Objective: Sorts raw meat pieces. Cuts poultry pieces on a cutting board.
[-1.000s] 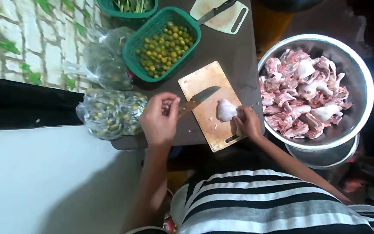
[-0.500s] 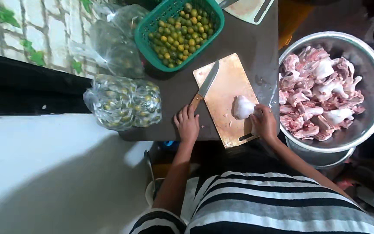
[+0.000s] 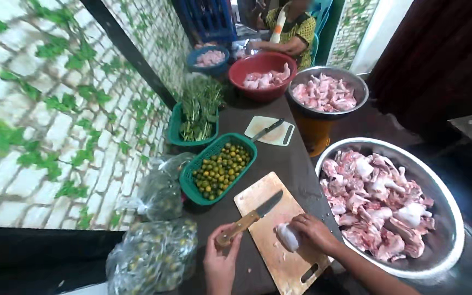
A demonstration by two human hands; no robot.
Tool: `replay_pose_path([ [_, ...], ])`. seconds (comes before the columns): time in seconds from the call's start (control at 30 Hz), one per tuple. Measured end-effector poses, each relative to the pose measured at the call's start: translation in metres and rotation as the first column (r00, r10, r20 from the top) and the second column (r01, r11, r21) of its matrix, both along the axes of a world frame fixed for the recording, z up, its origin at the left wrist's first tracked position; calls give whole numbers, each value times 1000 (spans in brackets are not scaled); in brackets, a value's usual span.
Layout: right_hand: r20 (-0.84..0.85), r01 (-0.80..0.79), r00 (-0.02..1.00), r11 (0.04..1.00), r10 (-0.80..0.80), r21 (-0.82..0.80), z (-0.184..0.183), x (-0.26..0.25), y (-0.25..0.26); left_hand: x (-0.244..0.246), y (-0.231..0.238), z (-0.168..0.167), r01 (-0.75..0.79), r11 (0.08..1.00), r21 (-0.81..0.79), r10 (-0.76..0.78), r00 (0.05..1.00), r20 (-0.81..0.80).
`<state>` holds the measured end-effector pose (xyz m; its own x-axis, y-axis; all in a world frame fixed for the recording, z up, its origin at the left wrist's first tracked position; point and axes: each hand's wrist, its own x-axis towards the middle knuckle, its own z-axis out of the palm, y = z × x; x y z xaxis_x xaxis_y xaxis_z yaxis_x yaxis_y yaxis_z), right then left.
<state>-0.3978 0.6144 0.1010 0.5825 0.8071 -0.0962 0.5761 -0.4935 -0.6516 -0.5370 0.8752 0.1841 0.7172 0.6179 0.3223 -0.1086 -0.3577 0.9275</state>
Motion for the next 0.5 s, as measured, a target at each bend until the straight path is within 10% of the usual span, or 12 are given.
replay_pose_path([
  [0.1,95,-30,995,997,23,74,-4,-2,-4,13,-13,17,21,1000,-22,-20,998,65],
  [0.3,-123,470,880,878,-458,94,-17,-24,-20,39,-34,18,165,986,37,-169,954,247],
  [0.5,-178,370,907,923,-383,-101,17,-6,-17,76,-56,9,313,935,-166,-233,897,376],
])
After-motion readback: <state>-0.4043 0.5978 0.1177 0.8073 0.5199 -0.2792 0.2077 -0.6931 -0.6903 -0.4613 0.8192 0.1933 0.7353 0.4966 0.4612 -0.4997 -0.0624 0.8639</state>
